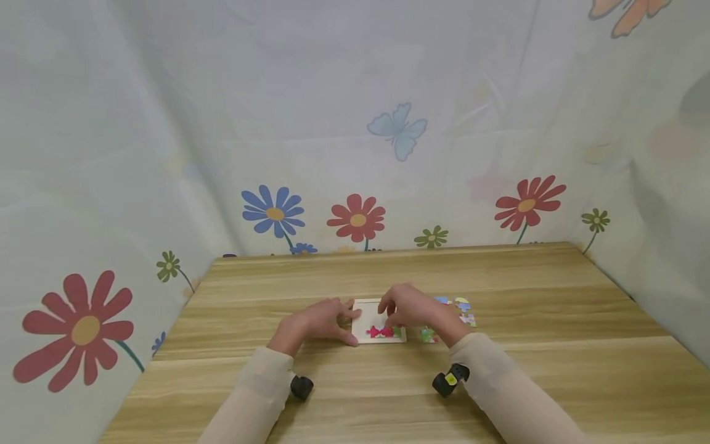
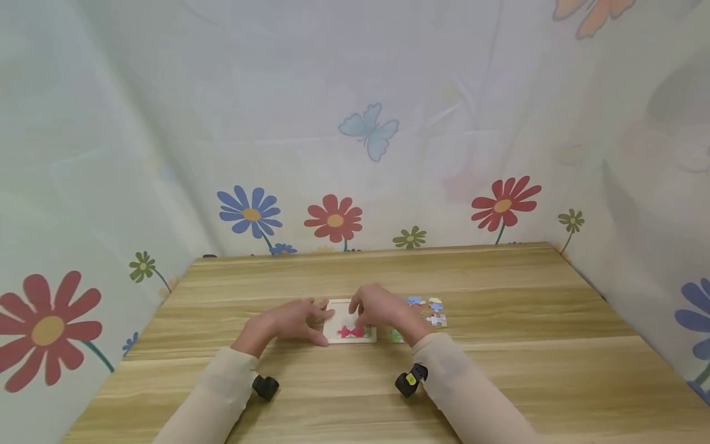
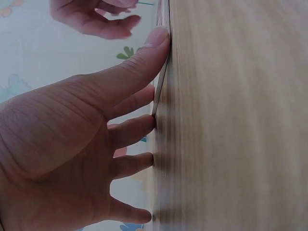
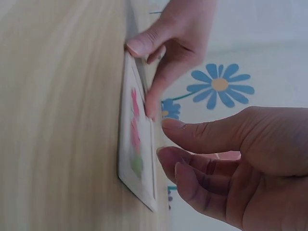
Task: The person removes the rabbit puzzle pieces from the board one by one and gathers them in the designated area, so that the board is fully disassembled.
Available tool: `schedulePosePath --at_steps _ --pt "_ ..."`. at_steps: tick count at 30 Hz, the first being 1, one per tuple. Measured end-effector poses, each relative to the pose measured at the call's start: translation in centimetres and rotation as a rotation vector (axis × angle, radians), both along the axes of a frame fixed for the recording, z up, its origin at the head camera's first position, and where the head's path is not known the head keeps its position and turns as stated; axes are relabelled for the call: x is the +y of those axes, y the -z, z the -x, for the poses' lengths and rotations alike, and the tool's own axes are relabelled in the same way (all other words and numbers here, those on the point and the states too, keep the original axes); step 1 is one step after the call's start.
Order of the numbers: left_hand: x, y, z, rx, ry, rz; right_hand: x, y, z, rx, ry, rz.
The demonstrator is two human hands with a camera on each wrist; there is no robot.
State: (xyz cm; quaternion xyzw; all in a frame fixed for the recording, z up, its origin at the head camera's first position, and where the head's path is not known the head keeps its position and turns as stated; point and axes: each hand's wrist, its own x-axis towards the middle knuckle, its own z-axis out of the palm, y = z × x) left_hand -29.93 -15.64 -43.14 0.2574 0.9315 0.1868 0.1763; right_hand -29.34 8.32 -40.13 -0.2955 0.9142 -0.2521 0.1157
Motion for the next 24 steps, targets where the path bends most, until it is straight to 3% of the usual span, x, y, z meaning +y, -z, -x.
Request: schedulePosePath --at_steps 10,24 --pt "0.2 -0.1 0.1 -0.001 0.018 -0.013 -2.9 1.2 -0.6 -0.028 -0.005 -0.090" --pt "0.1 -0.2 0.1 0.016 0.043 -0.026 -2.6 1.9 -0.1 -0.036 -0.058 -0.035"
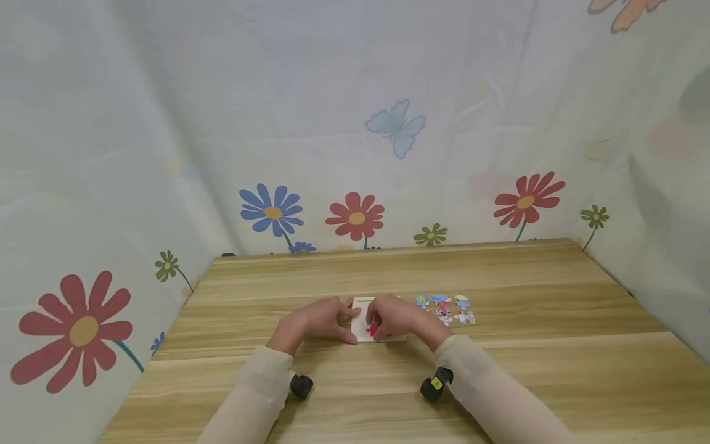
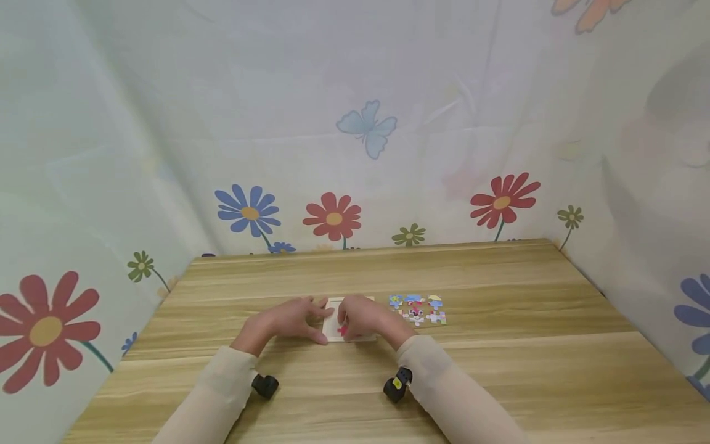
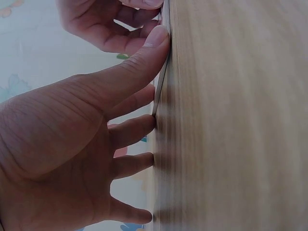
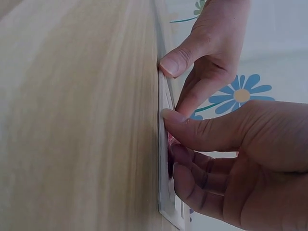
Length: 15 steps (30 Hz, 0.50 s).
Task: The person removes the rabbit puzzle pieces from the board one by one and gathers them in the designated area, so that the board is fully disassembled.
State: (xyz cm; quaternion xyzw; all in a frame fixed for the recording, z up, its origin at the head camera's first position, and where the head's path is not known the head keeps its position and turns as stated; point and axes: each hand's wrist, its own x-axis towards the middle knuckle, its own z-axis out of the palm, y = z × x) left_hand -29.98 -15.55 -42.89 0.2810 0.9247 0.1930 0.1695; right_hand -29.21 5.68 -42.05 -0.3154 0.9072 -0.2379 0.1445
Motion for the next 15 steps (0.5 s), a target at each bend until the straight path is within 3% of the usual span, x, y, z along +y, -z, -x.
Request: schedulePosePath --at_steps 15 --pt "-0.03 0.03 -0.05 -0.005 0.002 0.003 0.02 0.09 -0.05 0.012 0.003 -0.009"
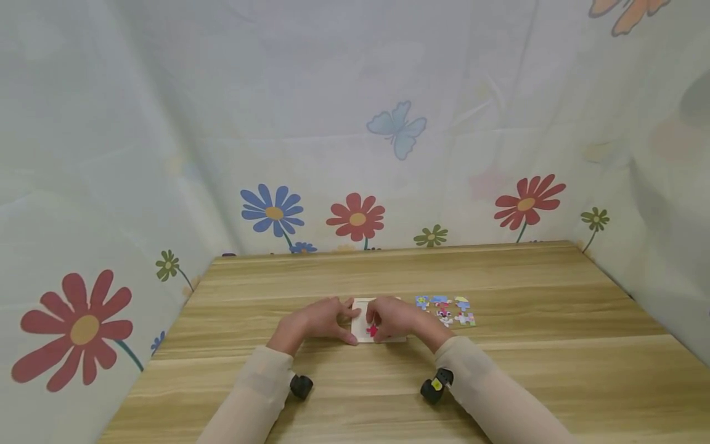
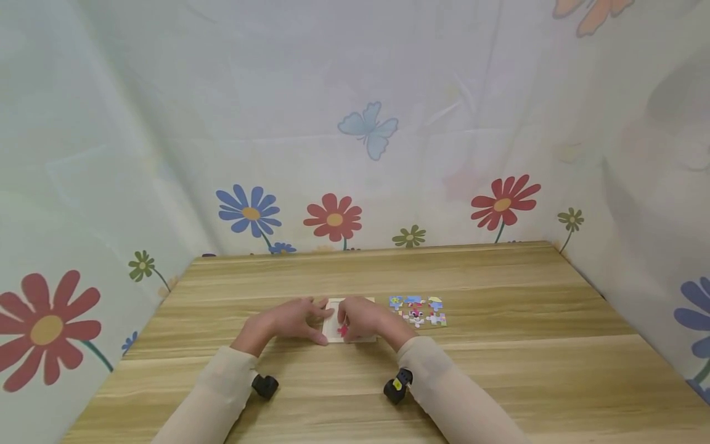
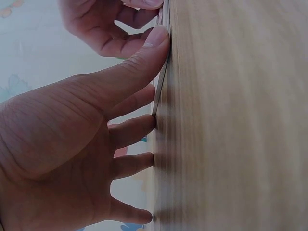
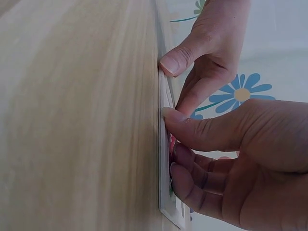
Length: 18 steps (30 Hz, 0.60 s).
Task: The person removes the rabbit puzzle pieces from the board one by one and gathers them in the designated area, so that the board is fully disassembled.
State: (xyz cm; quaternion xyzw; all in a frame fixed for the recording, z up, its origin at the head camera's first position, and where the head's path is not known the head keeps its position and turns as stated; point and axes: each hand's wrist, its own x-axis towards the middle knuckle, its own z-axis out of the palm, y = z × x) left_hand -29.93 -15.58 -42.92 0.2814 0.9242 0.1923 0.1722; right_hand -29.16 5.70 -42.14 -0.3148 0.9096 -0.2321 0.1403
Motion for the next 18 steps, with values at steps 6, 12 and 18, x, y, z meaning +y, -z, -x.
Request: schedulePosePath --at_steps 6,12,18 --pt "-0.02 0.12 0.07 0.006 0.004 0.015 0.12 0.09 0.00 -0.016 0.009 0.020" --pt "0.08 0.03 0.16 0.011 -0.008 0.027 0.23 0.04 0.26 -0.028 0.022 0.030" --pt "0.06 0.08 0.21 0.016 -0.011 0.038 0.48 -0.01 0.51 -0.053 0.026 0.050"
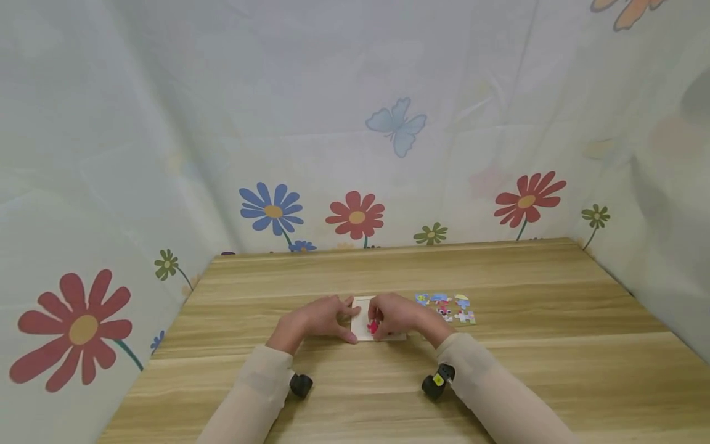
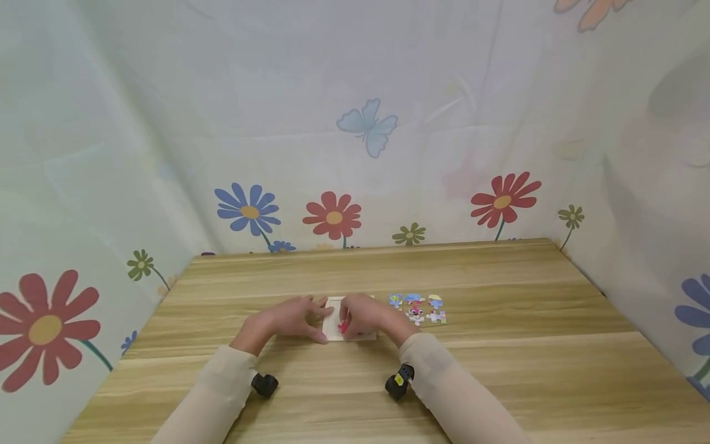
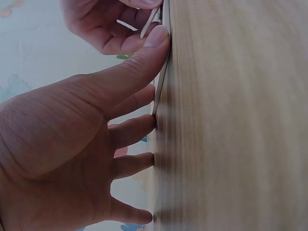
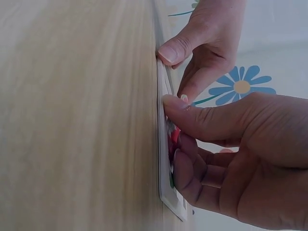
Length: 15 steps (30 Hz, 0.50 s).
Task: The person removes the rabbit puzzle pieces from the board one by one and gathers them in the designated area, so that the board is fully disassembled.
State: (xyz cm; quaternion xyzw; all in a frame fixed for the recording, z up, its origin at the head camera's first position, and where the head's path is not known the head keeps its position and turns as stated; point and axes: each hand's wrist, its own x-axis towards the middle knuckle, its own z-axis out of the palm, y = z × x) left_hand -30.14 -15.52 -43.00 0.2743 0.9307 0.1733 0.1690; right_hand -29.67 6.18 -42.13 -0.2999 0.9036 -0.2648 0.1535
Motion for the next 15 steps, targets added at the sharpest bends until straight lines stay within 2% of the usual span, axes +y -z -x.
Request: schedulePosePath --at_steps 7,15 --pt "-0.18 -0.14 -0.04 -0.012 -0.023 0.010 -0.07 -0.09 0.05 -0.021 0.022 0.029" --pt "-0.06 -0.05 -0.03 -0.018 -0.015 -0.006 0.27 -0.37 -0.20 -0.012 0.027 -0.005"
